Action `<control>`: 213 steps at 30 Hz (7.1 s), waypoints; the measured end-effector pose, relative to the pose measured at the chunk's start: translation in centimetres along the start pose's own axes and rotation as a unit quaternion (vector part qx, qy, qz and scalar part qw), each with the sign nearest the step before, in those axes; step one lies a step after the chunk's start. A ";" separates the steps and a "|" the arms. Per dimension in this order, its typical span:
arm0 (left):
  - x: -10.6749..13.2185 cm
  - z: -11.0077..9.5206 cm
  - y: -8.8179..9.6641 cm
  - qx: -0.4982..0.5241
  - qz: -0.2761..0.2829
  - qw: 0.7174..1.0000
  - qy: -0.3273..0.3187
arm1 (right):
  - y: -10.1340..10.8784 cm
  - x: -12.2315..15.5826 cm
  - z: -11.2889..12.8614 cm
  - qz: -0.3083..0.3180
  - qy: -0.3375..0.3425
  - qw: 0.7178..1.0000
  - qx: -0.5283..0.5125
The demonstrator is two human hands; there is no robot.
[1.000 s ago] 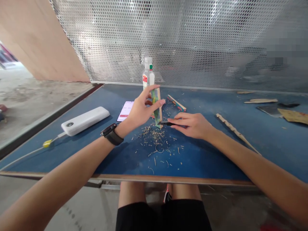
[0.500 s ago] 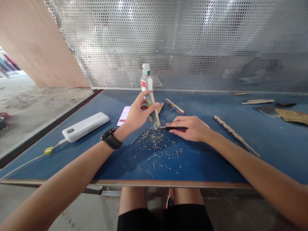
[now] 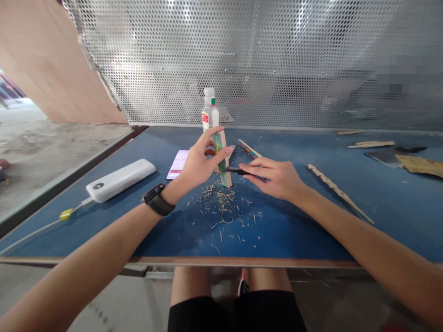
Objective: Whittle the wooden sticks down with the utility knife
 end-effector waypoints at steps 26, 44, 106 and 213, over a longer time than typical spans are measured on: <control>0.3 0.8 0.3 -0.063 -0.036 0.997 -0.002 | 0.5 -0.1 0.0 0.078 0.044 0.996 -0.017; 0.3 0.4 -0.4 -0.025 -0.001 0.999 -0.034 | 0.6 -0.5 -0.3 -0.008 0.060 0.998 0.027; 0.4 0.1 -0.1 -0.013 0.044 0.999 -0.007 | -1.1 0.8 -2.2 0.182 0.010 0.978 -0.105; -0.7 -0.5 -0.1 0.103 0.005 0.988 -0.111 | -1.0 -0.1 1.1 0.064 -0.011 0.983 -0.173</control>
Point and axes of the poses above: each hand's wrist, its own x-axis away from the middle knuckle, its own y-axis out of the back of the hand, z = x × y, the point moved 2 cm from there along -x, towards the middle knuckle, and after that the axes turned 13 degrees about -y, right-handed, at the moved point
